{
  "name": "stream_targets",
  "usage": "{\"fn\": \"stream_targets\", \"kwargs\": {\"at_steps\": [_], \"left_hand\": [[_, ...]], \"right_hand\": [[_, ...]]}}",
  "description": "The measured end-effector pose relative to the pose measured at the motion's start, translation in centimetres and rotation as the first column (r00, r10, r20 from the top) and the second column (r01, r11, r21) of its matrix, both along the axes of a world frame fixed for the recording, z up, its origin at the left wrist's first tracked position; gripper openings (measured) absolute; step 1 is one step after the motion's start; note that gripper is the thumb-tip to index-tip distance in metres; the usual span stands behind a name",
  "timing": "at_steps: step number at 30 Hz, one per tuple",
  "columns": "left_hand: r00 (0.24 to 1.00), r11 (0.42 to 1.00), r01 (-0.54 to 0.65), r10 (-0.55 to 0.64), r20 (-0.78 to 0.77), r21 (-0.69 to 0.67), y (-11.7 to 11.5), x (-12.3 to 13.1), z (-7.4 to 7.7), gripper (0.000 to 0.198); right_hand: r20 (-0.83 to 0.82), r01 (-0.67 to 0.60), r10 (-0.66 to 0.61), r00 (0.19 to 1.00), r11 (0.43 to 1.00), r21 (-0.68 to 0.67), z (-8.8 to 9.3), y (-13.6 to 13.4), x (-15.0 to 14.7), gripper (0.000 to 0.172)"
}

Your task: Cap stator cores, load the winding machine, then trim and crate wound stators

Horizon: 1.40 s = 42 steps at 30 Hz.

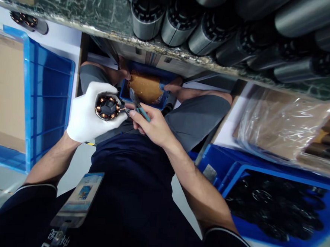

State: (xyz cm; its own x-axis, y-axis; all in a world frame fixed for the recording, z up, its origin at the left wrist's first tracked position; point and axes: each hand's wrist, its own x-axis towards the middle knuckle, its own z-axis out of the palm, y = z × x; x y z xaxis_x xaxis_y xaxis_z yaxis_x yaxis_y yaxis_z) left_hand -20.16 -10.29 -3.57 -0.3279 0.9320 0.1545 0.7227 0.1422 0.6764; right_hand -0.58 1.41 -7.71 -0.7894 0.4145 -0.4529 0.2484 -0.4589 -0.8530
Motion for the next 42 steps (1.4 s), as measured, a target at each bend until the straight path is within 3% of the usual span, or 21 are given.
{"fn": "stream_targets", "kwargs": {"at_steps": [2, 5, 7, 10, 12, 13, 14, 15, 16, 18, 19, 20, 22, 24, 28, 31, 36, 42], "left_hand": [[0.988, 0.987, 0.143, -0.146, 0.041, 0.071, 0.5, 0.0, -0.5, 0.056], [0.945, 0.943, 0.322, -0.325, 0.036, 0.08, 1.0, 0.0, 0.5, 0.061], [0.933, 0.932, 0.361, -0.361, 0.007, -0.031, 0.7, -0.5, 2.4, 0.066], [0.984, 0.984, 0.175, -0.176, -0.03, -0.04, -0.8, -1.8, 5.3, 0.08], [0.996, 0.999, 0.015, -0.011, 0.092, -0.046, -1.8, -2.4, 5.6, 0.079], [0.971, 0.994, 0.005, 0.021, 0.24, -0.109, -1.9, -2.4, 5.1, 0.071], [0.9, 0.981, 0.067, 0.018, 0.436, -0.18, -1.8, -2.2, 4.3, 0.061], [0.768, 0.959, 0.176, 0.006, 0.641, -0.221, -1.4, -1.8, 3.3, 0.052], [0.592, 0.93, 0.296, -0.001, 0.806, -0.216, -0.8, -1.3, 2.3, 0.046], [0.275, 0.875, 0.464, 0.004, 0.962, -0.136, 0.5, 0.0, 1.0, 0.039], [0.197, 0.864, 0.491, 0.009, 0.98, -0.106, 1.2, 0.6, 0.7, 0.035], [0.172, 0.865, 0.493, 0.011, 0.985, -0.095, 1.7, 1.1, 0.7, 0.031], [0.22, 0.892, 0.44, 0.002, 0.975, -0.101, 2.4, 1.7, 1.4, 0.027], [0.321, 0.92, 0.373, -0.007, 0.947, -0.12, 2.5, 1.8, 2.1, 0.033], [0.464, 0.927, 0.351, -0.053, 0.884, -0.128, 2.2, 1.5, 2.5, 0.04], [0.578, 0.918, 0.367, -0.099, 0.81, -0.15, 2.0, 1.6, 2.2, 0.04], [0.628, 0.895, 0.4, -0.111, 0.77, -0.197, 2.1, 2.1, 2.0, 0.037], [0.672, 0.907, 0.326, -0.023, 0.74, -0.267, 2.6, 2.5, 1.5, 0.039]], "right_hand": [[-0.074, -0.046, 0.026, 0.997, 0.961, -0.273, -0.3, 0.1, -0.7, 0.06], [-0.118, -0.102, 0.06, 0.991, 0.915, -0.389, 0.0, 0.1, -1.1, 0.059], [-0.094, -0.047, 0.016, 0.995, 0.939, -0.341, 0.1, 0.3, -0.8, 0.056], [-0.039, 0.122, -0.126, 0.991, 0.989, -0.089, -0.2, 0.9, 0.4, 0.07], [-0.052, 0.188, -0.183, 0.982, 0.976, 0.111, -0.3, 1.1, 1.2, 0.075], [-0.078, 0.202, -0.19, 0.979, 0.963, 0.179, -0.2, 1.0, 1.5, 0.073], [-0.111, 0.206, -0.185, 0.976, 0.954, 0.219, 0.1, 0.8, 1.6, 0.069], [-0.145, 0.201, -0.17, 0.975, 0.95, 0.239, 0.5, 0.6, 1.7, 0.064], [-0.178, 0.188, -0.146, 0.973, 0.95, 0.249, 1.0, 0.4, 1.7, 0.059], [-0.223, 0.127, -0.062, 0.973, 0.948, 0.291, 2.2, 0.2, 1.6, 0.049], [-0.234, 0.095, -0.012, 0.972, 0.934, 0.345, 3.0, 0.3, 1.6, 0.045], [-0.232, 0.061, 0.043, 0.972, 0.904, 0.423, 3.7, 0.6, 1.7, 0.044], [-0.181, -0.009, 0.151, 0.972, 0.79, 0.613, 5.1, 1.5, 2.4, 0.046], [-0.077, -0.099, 0.238, 0.968, 0.649, 0.755, 6.4, 2.7, 3.5, 0.05], [0.13, -0.299, 0.367, 0.921, 0.452, 0.84, 7.9, 4.2, 5.7, 0.074], [0.203, -0.352, 0.403, 0.892, 0.341, 0.872, 8.1, 4.4, 6.4, 0.076], [0.224, -0.354, 0.424, 0.877, 0.257, 0.899, 8.1, 4.6, 6.8, 0.072], [0.252, -0.39, 0.401, 0.881, 0.311, 0.867, 7.6, 4.9, 6.9, 0.07]]}}
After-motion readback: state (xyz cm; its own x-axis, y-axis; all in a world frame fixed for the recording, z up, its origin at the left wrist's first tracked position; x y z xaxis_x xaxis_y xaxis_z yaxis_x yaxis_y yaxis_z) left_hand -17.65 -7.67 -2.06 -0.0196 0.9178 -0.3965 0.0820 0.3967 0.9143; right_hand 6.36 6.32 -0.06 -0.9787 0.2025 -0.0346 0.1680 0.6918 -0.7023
